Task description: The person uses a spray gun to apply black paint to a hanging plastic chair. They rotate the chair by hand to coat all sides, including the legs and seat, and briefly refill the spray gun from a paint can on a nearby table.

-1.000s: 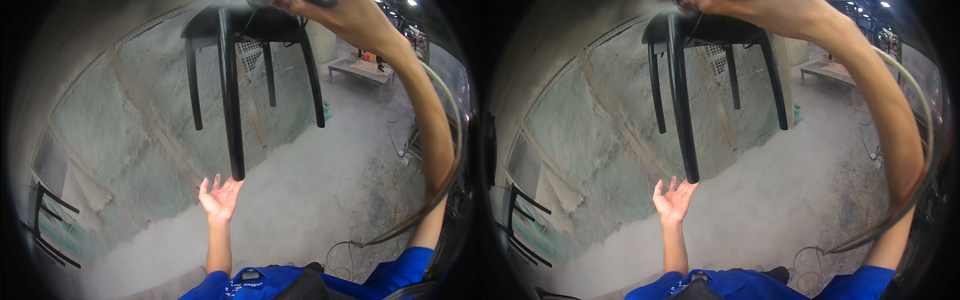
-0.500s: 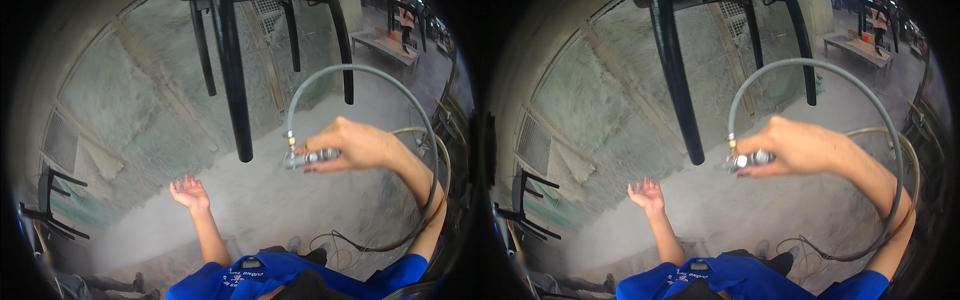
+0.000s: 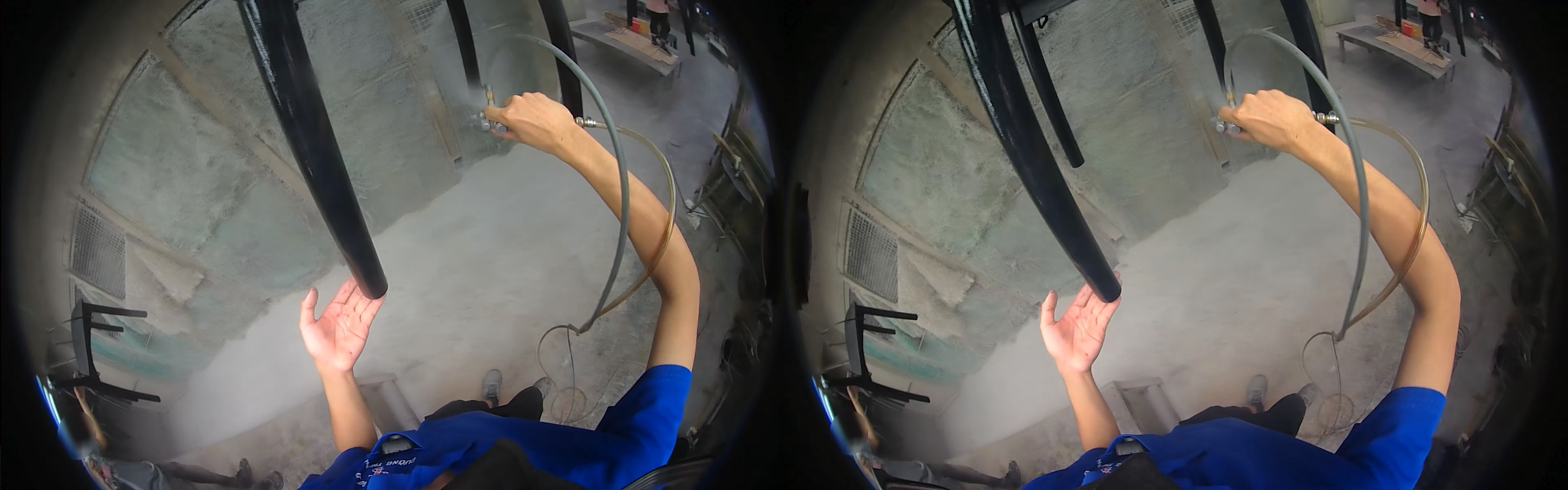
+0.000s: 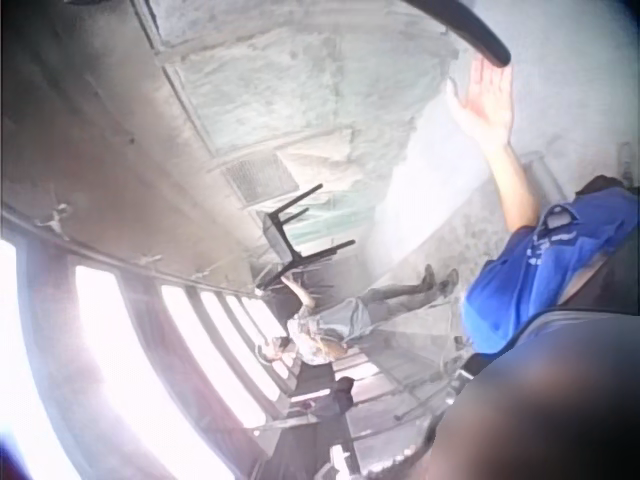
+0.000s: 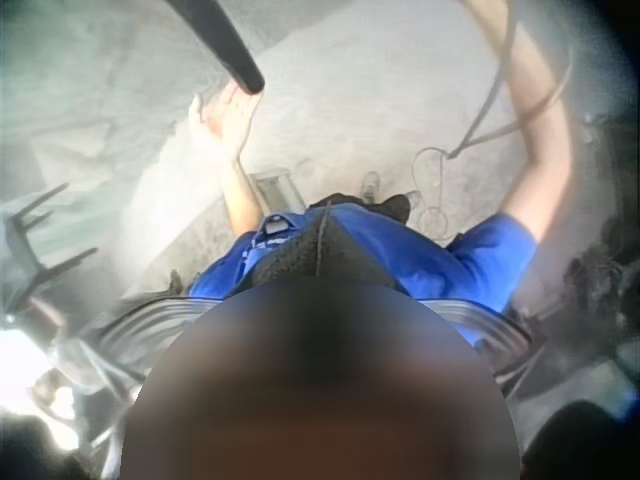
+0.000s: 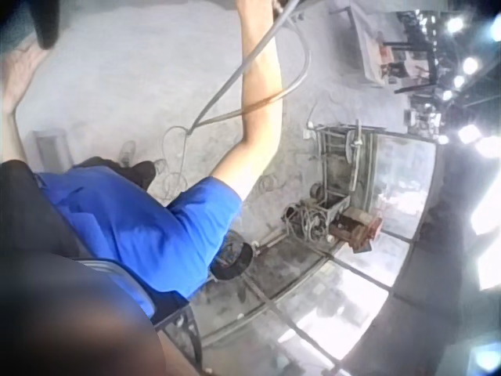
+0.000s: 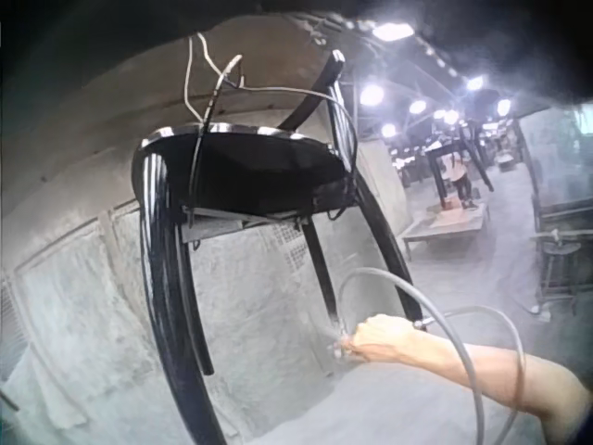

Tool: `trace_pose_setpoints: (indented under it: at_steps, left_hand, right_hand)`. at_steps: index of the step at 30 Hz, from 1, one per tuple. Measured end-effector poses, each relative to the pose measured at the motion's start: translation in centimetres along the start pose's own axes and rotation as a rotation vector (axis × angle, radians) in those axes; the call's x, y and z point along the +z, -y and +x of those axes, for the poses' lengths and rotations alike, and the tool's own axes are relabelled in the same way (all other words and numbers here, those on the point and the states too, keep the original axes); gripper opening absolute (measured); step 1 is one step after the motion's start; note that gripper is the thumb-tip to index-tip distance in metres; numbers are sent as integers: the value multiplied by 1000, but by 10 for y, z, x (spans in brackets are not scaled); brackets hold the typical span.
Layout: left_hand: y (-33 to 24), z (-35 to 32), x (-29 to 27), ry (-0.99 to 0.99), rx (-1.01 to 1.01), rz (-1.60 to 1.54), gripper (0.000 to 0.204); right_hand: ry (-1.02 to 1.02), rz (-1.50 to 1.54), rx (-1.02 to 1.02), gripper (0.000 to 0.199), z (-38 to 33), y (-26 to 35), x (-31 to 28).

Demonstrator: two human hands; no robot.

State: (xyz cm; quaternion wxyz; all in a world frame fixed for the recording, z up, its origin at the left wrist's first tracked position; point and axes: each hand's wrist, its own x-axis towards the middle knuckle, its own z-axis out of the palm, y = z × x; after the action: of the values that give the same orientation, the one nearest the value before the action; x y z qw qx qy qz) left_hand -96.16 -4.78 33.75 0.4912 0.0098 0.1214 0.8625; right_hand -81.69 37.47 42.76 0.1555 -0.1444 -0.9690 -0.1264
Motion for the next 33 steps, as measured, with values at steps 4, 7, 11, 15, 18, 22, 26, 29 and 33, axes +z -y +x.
trace_pose_setpoints:
  at_steps: [4, 7, 11, 15, 18, 22, 26, 29, 33]
  left_hand:
    - [-7, -5, 0, -25, 66, 105, 89]
    - [-16, -8, 4, -44, 132, 234, 85]
    - [-23, -9, 20, -64, 176, 375, 82]
    - [-19, -13, 26, -128, 221, 521, 82]
    - [-21, -16, 21, -135, 214, 676, 88]
    - [-23, -15, 15, -22, 151, 792, 99]
    - [-12, 3, 6, 279, -58, 705, 103]
    - [-3, 23, -18, 474, -223, 619, 111]
    - [-12, 31, -47, 620, -411, 492, 113]
  right_hand:
    - [-50, 463, -89, 27, 22, 28, 6]
    - [-706, 536, -352, 27, 66, 62, 13]
    - [-1174, 239, -304, 30, 155, 106, 23]
    - [-995, 215, -396, 32, 198, 131, 46]
    - [-694, 297, -442, 33, 198, 146, 67]
    - [-356, 862, -489, 32, 161, 144, 70]
    - [-201, 1151, -317, 51, 88, 86, 26]
    - [-368, 1112, -217, 82, 24, 40, -32]
    - [-490, 615, 105, 94, -63, 61, -136]
